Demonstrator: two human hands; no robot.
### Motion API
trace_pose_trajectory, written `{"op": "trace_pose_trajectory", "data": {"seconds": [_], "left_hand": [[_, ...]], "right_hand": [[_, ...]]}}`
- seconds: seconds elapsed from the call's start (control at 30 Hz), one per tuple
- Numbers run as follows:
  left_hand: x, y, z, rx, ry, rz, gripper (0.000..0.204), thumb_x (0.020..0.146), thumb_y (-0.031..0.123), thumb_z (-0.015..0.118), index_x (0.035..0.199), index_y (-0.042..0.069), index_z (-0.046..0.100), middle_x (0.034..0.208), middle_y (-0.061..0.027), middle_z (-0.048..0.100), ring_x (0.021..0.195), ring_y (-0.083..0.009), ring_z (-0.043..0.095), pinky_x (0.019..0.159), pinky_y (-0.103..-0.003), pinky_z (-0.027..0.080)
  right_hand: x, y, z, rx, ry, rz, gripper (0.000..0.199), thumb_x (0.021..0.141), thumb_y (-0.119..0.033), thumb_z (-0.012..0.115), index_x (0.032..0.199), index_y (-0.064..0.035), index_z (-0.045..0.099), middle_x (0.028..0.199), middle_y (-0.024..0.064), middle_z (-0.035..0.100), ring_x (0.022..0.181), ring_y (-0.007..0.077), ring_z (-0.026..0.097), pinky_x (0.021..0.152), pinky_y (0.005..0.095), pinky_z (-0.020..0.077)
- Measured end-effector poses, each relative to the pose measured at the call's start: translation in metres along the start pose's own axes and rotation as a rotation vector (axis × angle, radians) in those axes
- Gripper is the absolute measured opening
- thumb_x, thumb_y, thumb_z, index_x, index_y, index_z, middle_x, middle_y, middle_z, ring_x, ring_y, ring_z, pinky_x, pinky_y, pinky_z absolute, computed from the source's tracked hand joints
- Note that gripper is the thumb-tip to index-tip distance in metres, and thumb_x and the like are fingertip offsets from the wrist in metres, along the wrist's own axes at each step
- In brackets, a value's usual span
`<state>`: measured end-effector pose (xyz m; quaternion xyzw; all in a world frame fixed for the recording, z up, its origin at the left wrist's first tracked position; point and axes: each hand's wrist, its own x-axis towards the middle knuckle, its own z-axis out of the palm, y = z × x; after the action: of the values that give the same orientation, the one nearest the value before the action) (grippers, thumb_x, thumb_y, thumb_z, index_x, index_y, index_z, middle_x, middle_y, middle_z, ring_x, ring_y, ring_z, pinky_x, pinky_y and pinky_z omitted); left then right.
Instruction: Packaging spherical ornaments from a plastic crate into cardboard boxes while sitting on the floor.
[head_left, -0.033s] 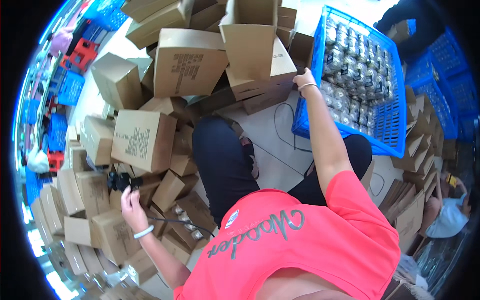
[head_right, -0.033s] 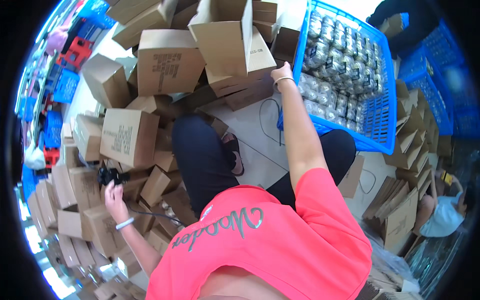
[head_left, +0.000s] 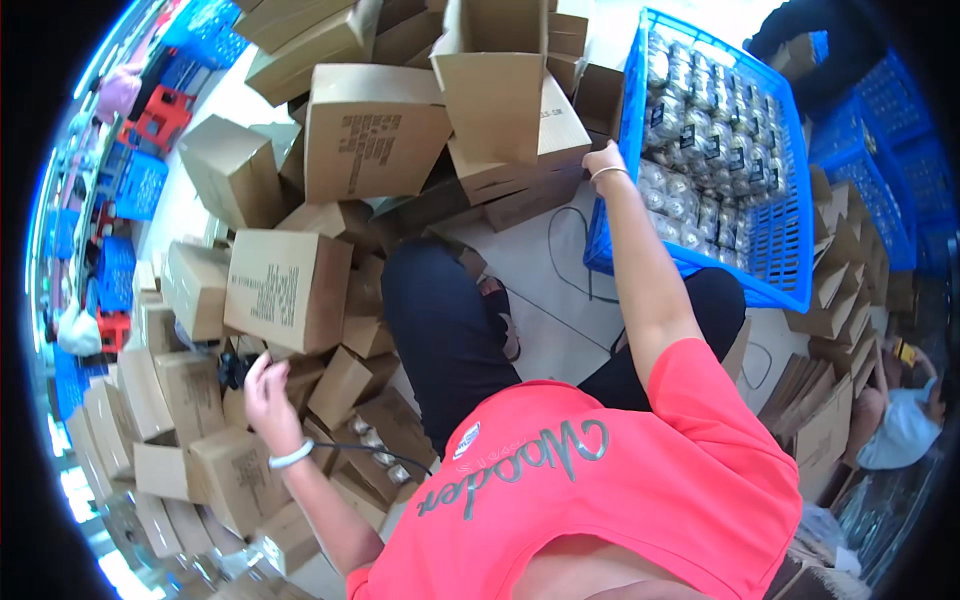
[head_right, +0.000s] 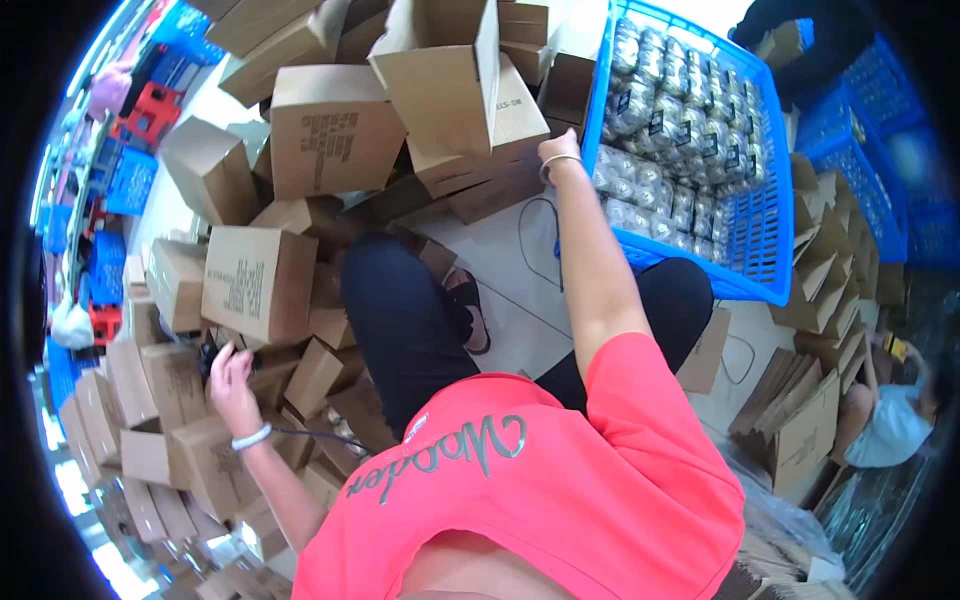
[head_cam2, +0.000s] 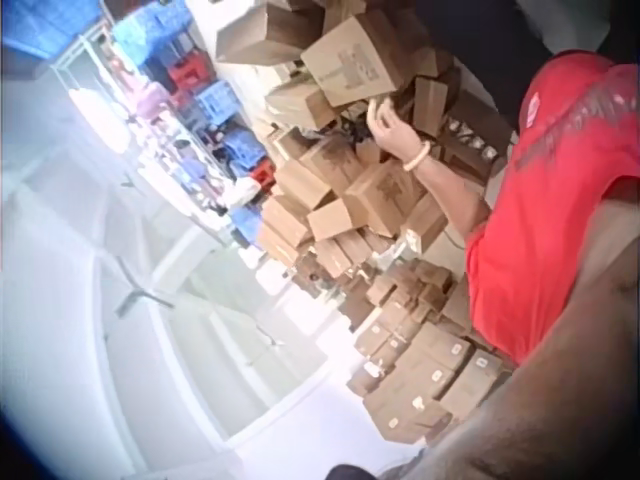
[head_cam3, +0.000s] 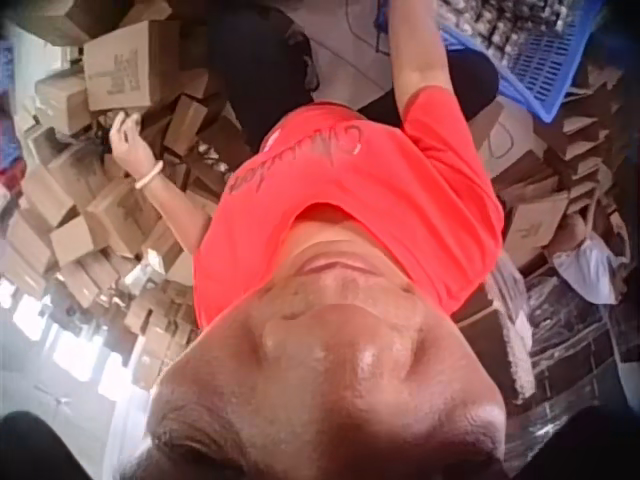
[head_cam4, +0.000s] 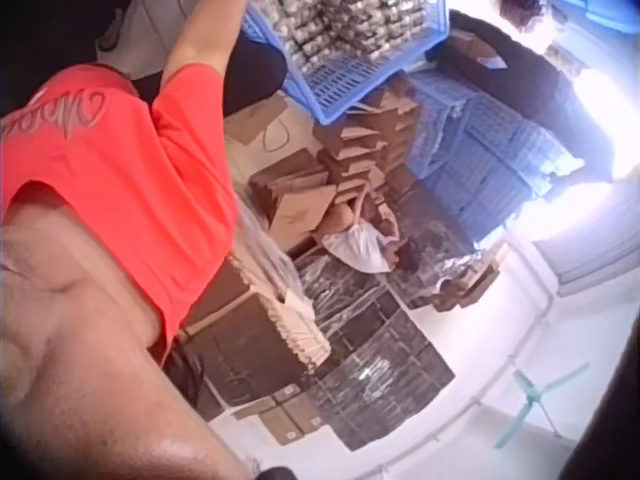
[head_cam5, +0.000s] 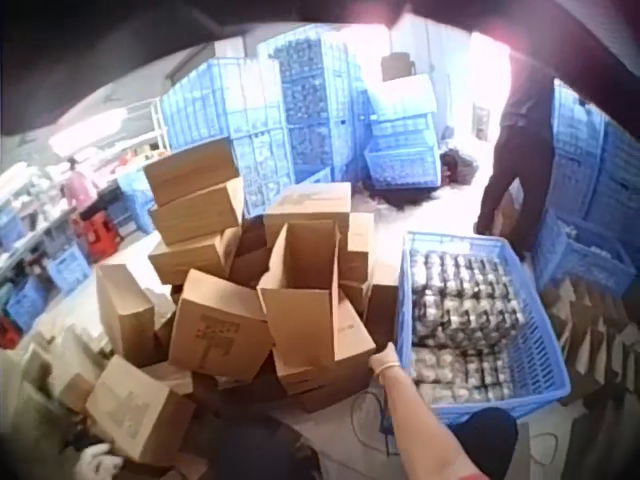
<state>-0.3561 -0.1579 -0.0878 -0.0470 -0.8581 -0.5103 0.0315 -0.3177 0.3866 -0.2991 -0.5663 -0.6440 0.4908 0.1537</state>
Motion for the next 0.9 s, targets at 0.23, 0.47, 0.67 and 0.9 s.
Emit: {"op": "trace_pose_trajectory", "data": {"seconds": [0.23,0.47,0.67,0.9], "left_hand": [[0.065,0.017,0.253,-0.234,-0.686,-0.014,0.053,0.082,0.008,0.057,0.127,-0.006,0.033,0.129,-0.0191,0.039,0.118,-0.0233,0.04,0.099,-0.031,0.032],[0.113,0.008,0.361,-0.309,-0.88,-0.407,0.085,0.07,0.007,0.059,0.139,0.016,0.009,0.115,-0.0083,0.043,0.097,-0.0207,0.046,0.084,-0.04,0.04],[0.131,-0.019,0.317,-0.359,-0.883,-0.519,0.071,0.068,0.012,0.062,0.13,0.012,0.027,0.11,-0.006,0.048,0.098,-0.0198,0.047,0.076,-0.037,0.045],[0.101,-0.03,0.326,-0.226,-0.799,-0.176,0.085,0.07,0.034,0.067,0.135,0.003,0.021,0.133,-0.016,0.034,0.123,-0.0274,0.031,0.101,-0.034,0.025]], "right_hand": [[-0.024,0.025,0.043,0.287,0.075,-0.12,0.049,0.072,0.002,0.045,0.121,-0.002,0.046,0.118,0.0187,0.052,0.107,0.0295,0.051,0.091,0.0337,0.0387],[-0.017,0.029,0.031,0.24,0.142,-0.274,0.04,0.064,-0.005,0.057,0.103,-0.0027,0.049,0.1,0.0152,0.054,0.092,0.0268,0.054,0.084,0.0342,0.0419],[-0.13,-0.015,-0.02,-0.178,0.075,-0.63,0.067,0.075,-0.053,0.056,0.119,-0.0032,0.046,0.111,0.0154,0.05,0.099,0.0326,0.048,0.087,0.0401,0.0379],[-0.154,-0.033,-0.021,-0.276,0.089,-0.421,0.054,0.08,-0.047,0.051,0.11,-0.0022,0.052,0.096,0.0207,0.059,0.089,0.0358,0.055,0.077,0.0411,0.0431]]}}
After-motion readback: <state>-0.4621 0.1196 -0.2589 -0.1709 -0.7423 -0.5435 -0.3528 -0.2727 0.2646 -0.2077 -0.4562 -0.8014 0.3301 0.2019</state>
